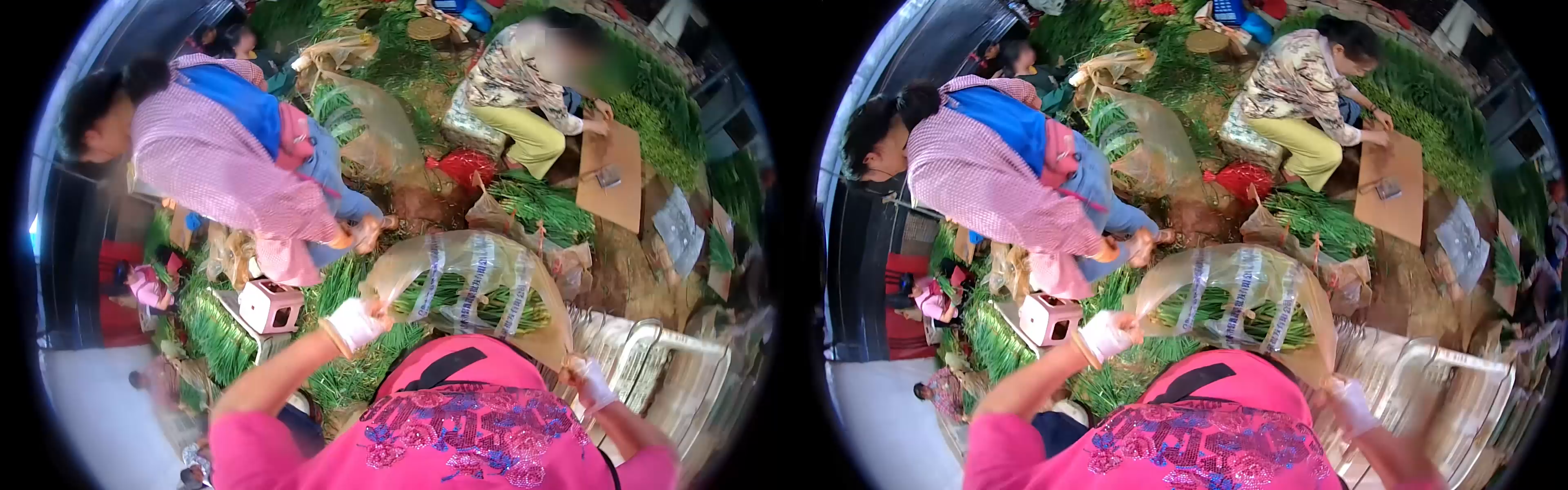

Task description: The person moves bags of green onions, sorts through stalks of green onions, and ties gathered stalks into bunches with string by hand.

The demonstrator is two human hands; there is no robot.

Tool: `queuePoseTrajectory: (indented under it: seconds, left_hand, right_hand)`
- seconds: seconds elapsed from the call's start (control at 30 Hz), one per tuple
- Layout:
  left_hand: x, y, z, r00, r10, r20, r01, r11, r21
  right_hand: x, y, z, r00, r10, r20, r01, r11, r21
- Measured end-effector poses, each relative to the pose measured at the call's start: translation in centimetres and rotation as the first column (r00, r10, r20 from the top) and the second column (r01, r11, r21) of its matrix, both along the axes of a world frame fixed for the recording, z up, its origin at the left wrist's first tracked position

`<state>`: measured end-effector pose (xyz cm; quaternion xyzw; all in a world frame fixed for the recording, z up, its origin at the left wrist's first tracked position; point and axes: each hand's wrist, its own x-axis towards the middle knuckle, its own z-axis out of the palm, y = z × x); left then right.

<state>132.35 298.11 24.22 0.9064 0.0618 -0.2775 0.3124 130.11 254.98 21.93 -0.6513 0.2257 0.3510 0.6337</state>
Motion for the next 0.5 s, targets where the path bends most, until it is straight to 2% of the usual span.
queuePoseTrajectory:
  seconds: [0.03, 0.1, 0.17, 0.2, 0.3, 0.33, 0.5]
  left_hand:
    - [1.9, -0.2, 0.3, 0.998, -0.063, 0.002, 0.063, 0.998, 0.024]
    - [5.7, -0.6, 0.7, 0.966, -0.256, 0.022, 0.252, 0.961, 0.110]
    - [9.3, -0.9, 0.9, 0.923, -0.382, -0.053, 0.385, 0.908, 0.163]
    - [11.2, -1.5, 2.2, 0.908, -0.393, -0.144, 0.412, 0.898, 0.152]
    - [15.5, -1.0, 0.9, 0.825, -0.545, -0.150, 0.564, 0.811, 0.155]
    - [16.7, -0.7, 0.6, 0.801, -0.577, -0.158, 0.597, 0.789, 0.146]
    - [25.0, 2.1, -0.6, 0.637, -0.726, -0.259, 0.768, 0.626, 0.133]
  right_hand:
    - [0.7, 0.2, 0.4, 1.000, -0.008, 0.007, 0.008, 1.000, -0.015]
    - [2.0, -0.9, 0.0, 0.994, 0.103, 0.030, -0.102, 0.994, -0.039]
    - [3.0, -1.0, -0.5, 0.995, 0.100, 0.023, -0.099, 0.994, -0.041]
    - [3.5, -0.9, -0.5, 0.995, 0.093, 0.017, -0.092, 0.995, -0.042]
    - [5.4, 0.5, 0.2, 0.996, 0.079, -0.034, -0.082, 0.992, -0.099]
    - [5.3, 1.0, -0.4, 0.999, 0.045, 0.018, -0.043, 0.995, -0.086]
    - [6.6, 5.4, -0.7, 0.977, -0.212, -0.027, 0.206, 0.968, -0.141]
